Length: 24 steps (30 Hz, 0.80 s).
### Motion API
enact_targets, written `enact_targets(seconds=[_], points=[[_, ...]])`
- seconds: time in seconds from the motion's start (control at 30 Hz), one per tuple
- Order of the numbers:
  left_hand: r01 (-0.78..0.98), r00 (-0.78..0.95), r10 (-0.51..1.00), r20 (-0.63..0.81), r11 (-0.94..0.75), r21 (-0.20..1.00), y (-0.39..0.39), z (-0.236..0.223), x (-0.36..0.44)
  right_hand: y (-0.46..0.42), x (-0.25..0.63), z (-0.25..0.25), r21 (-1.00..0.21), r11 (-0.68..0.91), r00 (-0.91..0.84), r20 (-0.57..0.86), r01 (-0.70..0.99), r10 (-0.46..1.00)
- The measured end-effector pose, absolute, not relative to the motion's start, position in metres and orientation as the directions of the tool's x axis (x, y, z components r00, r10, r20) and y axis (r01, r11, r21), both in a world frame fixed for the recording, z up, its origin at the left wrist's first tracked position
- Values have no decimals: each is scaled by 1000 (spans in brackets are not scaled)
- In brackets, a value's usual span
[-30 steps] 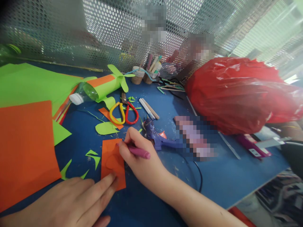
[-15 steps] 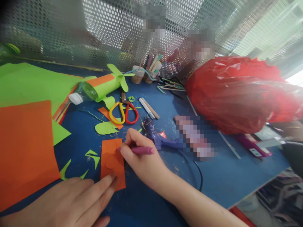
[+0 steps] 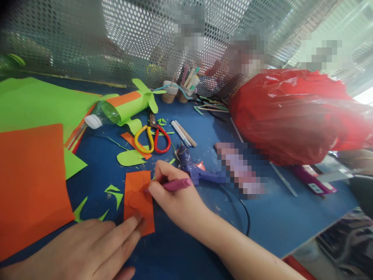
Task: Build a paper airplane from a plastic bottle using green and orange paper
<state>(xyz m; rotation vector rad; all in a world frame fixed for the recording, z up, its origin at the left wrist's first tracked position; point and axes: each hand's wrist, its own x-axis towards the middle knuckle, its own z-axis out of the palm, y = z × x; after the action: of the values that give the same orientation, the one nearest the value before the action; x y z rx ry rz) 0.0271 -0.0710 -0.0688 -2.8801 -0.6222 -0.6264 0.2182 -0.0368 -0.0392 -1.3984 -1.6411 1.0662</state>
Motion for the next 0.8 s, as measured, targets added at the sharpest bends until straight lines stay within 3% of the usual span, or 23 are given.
enact_targets(seconds=[0.13,0.23,0.37,0.5,0.67,0.8], points=[[418,809,338,481,-906,-68,-67,-68,29,-36,219,-40,-933,61,-119,19,354,993],[417,801,319,507,-905,-88,-67,-69,28,-33,222,-42,-977,13,-17,9,213,1000],[472,820,385,423,-874,-119,-68,-67,26,-30,222,-46,-999,5,69,9,48,998],[565,784,469,407,-811,-154,-69,-60,26,-32,219,-42,-993,23,60,30,114,998],[460,815,323,482,-865,-198,-69,-62,23,-34,218,-35,-977,18,-47,8,212,999],[520,669,378,640,-853,-40,-53,-60,16,-35,219,-37,-980,6,-50,-5,200,999]])
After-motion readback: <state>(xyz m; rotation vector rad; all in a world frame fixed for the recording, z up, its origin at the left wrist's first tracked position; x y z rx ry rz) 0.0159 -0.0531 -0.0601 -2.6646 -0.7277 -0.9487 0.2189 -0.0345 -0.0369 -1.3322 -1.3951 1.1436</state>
